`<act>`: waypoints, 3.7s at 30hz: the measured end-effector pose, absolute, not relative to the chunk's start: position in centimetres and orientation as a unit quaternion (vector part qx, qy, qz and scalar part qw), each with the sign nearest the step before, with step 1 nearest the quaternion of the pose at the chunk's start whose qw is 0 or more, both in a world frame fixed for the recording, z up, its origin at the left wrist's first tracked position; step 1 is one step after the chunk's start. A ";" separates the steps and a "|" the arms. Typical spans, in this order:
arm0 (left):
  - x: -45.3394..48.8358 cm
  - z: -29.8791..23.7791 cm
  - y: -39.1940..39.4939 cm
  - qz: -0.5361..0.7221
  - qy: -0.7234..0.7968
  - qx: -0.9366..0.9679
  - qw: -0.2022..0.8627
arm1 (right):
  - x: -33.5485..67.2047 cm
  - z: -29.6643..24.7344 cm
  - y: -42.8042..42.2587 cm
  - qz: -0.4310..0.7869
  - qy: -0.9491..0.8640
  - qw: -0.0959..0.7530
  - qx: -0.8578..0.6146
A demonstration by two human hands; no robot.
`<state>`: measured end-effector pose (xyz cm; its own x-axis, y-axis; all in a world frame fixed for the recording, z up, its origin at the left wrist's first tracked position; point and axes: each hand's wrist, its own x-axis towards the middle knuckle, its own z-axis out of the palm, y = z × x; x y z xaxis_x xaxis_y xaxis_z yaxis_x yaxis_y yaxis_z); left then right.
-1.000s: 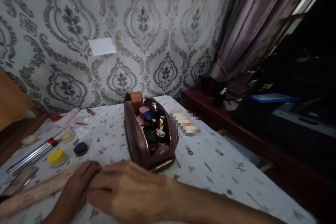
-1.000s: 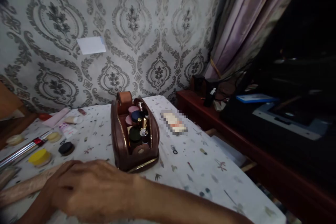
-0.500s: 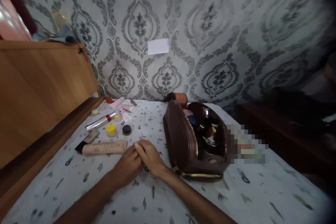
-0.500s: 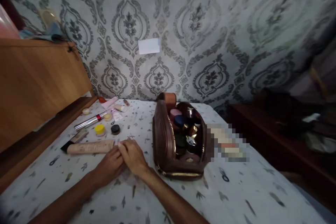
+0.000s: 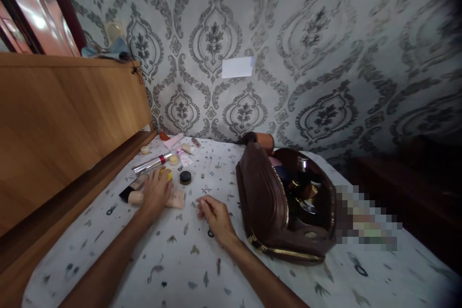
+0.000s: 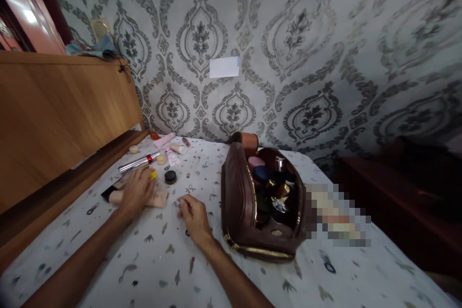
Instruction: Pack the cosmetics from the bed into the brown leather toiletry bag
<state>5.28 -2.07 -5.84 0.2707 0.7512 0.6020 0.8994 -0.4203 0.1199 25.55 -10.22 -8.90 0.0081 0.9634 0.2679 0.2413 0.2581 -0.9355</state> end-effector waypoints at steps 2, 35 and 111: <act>4.6 -5.9 -1.5 -0.285 -0.557 -0.772 0.110 | 25.5 -8.8 -10.3 0.353 -0.612 0.508 -0.493; 9.1 -4.7 -5.6 -0.408 -0.365 -0.680 -0.488 | 25.3 -8.0 -10.8 0.394 -0.615 0.531 -0.430; 9.5 -6.1 -6.5 -0.343 -0.315 -0.782 -0.414 | 26.2 -7.6 -10.1 0.559 -0.432 0.603 -0.370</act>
<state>9.53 -6.52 -6.10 0.5654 0.7773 0.2761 0.2090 -0.4588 0.8636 26.22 -10.13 -7.61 0.0008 0.9942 0.1078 -0.3547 0.1011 -0.9295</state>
